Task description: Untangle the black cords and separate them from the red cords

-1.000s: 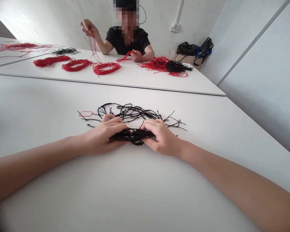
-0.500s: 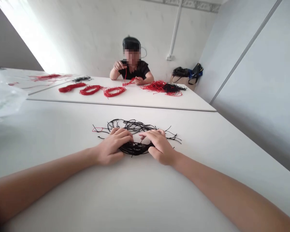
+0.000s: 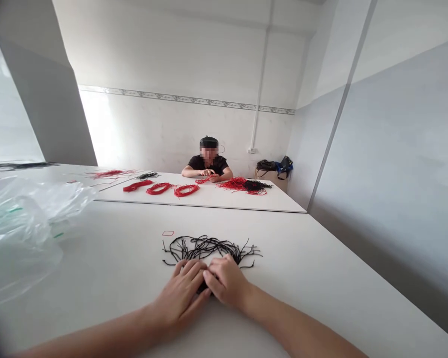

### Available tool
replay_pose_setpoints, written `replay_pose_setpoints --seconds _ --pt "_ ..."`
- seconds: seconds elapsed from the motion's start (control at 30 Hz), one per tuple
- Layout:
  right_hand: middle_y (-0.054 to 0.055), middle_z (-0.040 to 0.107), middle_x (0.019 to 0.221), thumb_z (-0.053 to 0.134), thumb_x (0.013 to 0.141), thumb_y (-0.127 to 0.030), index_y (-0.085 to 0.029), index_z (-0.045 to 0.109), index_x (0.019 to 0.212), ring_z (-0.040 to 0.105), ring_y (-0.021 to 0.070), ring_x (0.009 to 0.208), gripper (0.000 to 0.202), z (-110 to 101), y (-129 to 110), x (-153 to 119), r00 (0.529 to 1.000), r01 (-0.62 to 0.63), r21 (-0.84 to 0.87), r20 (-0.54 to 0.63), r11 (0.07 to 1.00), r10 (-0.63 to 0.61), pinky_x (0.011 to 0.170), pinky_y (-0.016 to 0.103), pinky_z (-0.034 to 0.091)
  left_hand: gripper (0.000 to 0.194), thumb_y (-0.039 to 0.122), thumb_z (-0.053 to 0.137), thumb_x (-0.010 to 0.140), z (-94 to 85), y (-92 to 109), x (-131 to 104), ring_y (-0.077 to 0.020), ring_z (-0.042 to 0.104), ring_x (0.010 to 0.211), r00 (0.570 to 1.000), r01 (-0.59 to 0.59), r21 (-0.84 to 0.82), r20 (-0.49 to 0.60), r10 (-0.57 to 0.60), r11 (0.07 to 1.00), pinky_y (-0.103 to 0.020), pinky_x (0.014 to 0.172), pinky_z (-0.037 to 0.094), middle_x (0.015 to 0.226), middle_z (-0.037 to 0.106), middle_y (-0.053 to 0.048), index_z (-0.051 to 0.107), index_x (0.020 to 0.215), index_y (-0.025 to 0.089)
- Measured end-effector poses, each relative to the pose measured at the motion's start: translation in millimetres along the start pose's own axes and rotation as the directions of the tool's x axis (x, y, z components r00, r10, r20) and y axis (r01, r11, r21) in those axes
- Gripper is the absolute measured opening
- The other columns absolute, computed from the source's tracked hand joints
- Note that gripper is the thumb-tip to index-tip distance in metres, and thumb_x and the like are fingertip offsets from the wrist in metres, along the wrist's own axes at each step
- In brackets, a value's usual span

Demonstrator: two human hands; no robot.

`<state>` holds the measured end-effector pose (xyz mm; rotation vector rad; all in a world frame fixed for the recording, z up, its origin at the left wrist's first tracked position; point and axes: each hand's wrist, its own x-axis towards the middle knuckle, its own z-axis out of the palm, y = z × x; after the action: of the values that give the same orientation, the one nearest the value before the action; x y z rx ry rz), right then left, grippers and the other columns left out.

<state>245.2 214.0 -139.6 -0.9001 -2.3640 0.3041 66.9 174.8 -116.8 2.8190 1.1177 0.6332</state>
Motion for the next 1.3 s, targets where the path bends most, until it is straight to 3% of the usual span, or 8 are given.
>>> replay_pose_setpoints --seconds 0.13,0.3,0.47,0.67,0.9,1.0,1.13,1.3 --pt "0.001 0.053 0.073 0.034 0.093 -0.025 -0.017 0.042 0.064 0.047 0.0131 0.068 0.031 1.2 -27.7 -11.8 0.998 0.038 0.137 0.049 0.990 -0.045 0.070 0.028 0.034 0.024 0.032 0.034 0.096 -14.1 12.3 -28.5 -0.0228 0.047 0.090 0.994 0.012 -0.123 0.112 0.001 0.992 -0.043 0.085 0.039 0.099 0.055 -0.006 0.055 0.100 0.021" --pt "0.002 0.054 0.068 0.031 0.094 -0.026 -0.018 0.037 0.063 0.048 0.0130 0.066 0.033 -3.5 -36.4 7.8 0.973 -0.211 0.190 0.138 0.959 0.187 0.064 0.025 0.037 0.029 0.036 0.031 0.098 -10.7 7.4 -30.5 -0.0244 0.044 0.098 0.988 0.074 -0.154 0.144 -0.052 0.985 -0.047 0.091 0.038 0.108 0.052 -0.008 0.054 0.105 0.021" --pt "0.005 0.066 0.082 0.031 0.094 -0.033 -0.018 0.051 0.073 0.058 0.0155 0.071 0.033 -12.7 -40.1 39.1 0.881 -0.388 -0.104 0.248 0.916 0.402 0.065 0.026 0.042 0.032 0.044 0.029 0.098 2.4 -1.9 -32.1 -0.0249 0.042 0.096 0.992 0.078 -0.161 0.115 -0.060 0.984 -0.050 0.091 0.037 0.110 0.049 -0.010 0.047 0.108 0.019" --pt "0.023 0.067 0.099 0.023 0.097 -0.036 -0.007 0.067 0.092 0.063 0.0300 0.098 0.053 -22.3 -11.4 93.3 0.769 -0.514 -0.351 0.216 0.783 0.602 0.091 0.042 0.041 0.031 0.046 0.031 0.097 2.4 -4.8 -31.4 -0.0228 0.041 0.087 0.991 -0.003 -0.150 0.134 0.023 0.989 -0.047 0.088 0.035 0.094 0.049 -0.006 0.045 0.094 0.019" --pt "0.016 0.069 0.090 0.020 0.099 -0.035 -0.012 0.068 0.086 0.062 0.0266 0.100 0.054 -29.7 9.7 98.2 0.784 -0.438 -0.413 0.259 0.799 0.564 0.110 0.050 0.017 0.027 0.043 0.033 0.097 -3.9 -3.3 -26.1 -0.0219 0.045 0.088 0.989 0.022 -0.130 0.149 -0.002 0.991 -0.046 0.091 0.034 0.094 0.051 -0.006 0.046 0.098 0.019" --pt "0.009 0.068 0.082 0.027 0.096 -0.037 -0.016 0.065 0.079 0.063 0.0220 0.087 0.047 -36.4 -10.1 84.1 0.771 -0.365 -0.359 0.400 0.859 0.495 0.105 0.043 0.030 0.027 0.041 0.035 0.097 -7.6 -0.5 -24.2 -0.0227 0.048 0.092 0.988 0.020 -0.113 0.155 -0.002 0.993 -0.046 0.094 0.033 0.099 0.054 -0.007 0.048 0.107 0.020" --pt "0.000 0.068 0.077 0.047 0.083 -0.030 -0.021 0.064 0.073 0.061 0.0170 0.069 0.021 -46.2 -34.1 77.1 0.637 -0.331 -0.263 0.646 0.906 0.420 0.069 0.027 0.047 0.032 0.038 0.035 0.097 -10.5 2.1 -20.4 -0.0255 0.049 0.107 0.990 0.001 -0.098 0.142 0.013 0.995 -0.046 0.098 0.031 0.117 0.054 -0.009 0.044 0.123 0.021" --pt "0.014 0.067 0.090 0.045 0.081 -0.017 -0.013 0.065 0.081 0.060 0.0277 0.093 0.020 -61.4 -10.7 80.8 0.625 -0.424 -0.427 0.500 0.798 0.600 0.077 0.034 0.043 0.027 0.041 0.033 0.098 -8.2 1.0 -16.9 -0.0222 0.049 0.090 0.978 0.025 -0.112 0.209 -0.001 0.993 -0.045 0.092 0.033 0.096 0.053 -0.006 0.050 0.102 0.019"
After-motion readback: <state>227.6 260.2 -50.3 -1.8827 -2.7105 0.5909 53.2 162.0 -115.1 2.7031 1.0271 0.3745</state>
